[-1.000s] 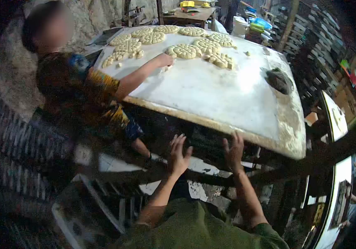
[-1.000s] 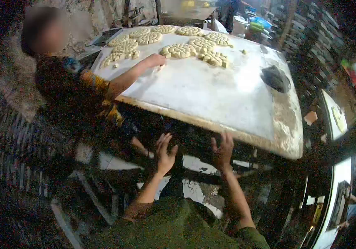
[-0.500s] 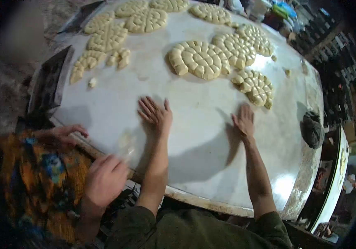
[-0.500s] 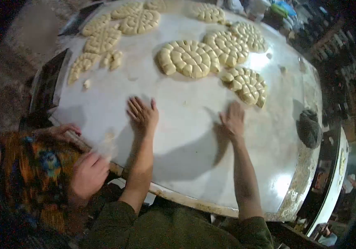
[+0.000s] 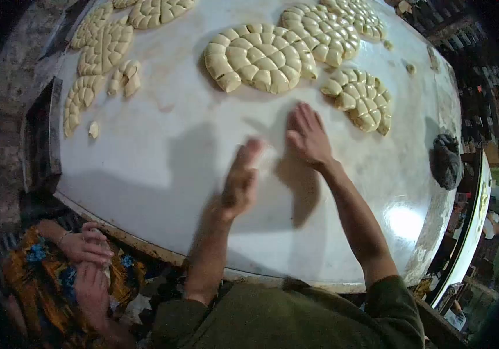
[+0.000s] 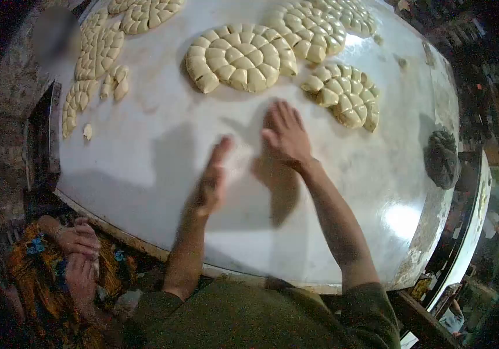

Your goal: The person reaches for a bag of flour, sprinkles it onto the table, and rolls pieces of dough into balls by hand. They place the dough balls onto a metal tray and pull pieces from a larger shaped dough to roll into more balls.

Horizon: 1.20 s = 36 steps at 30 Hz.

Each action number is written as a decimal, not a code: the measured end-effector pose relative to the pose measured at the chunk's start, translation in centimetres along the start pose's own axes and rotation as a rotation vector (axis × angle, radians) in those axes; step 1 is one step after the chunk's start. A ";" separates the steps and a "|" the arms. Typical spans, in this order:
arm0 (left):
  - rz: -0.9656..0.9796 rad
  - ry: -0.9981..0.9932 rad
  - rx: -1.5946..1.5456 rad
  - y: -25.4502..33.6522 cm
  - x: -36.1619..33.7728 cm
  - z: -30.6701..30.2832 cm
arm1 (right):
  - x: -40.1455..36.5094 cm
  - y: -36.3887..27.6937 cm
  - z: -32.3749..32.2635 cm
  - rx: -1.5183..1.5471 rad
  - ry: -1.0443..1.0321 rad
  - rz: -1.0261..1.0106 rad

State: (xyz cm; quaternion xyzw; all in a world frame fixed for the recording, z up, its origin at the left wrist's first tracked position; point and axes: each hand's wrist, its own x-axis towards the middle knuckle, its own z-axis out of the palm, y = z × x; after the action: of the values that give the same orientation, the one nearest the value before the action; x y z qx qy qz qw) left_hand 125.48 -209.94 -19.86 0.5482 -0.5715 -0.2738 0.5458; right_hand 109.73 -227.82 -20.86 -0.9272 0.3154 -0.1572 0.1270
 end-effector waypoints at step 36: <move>-0.062 0.831 0.145 10.2 -15.1 8.2 | -14.5 -7.5 0.5 0.076 -0.116 -0.194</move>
State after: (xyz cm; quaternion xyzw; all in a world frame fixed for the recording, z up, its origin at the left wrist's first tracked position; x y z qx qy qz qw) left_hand 111.58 -195.76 -17.49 0.6657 -0.3038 -0.0047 0.6815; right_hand 103.12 -212.93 -21.89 -0.9554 0.2101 -0.1268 0.1640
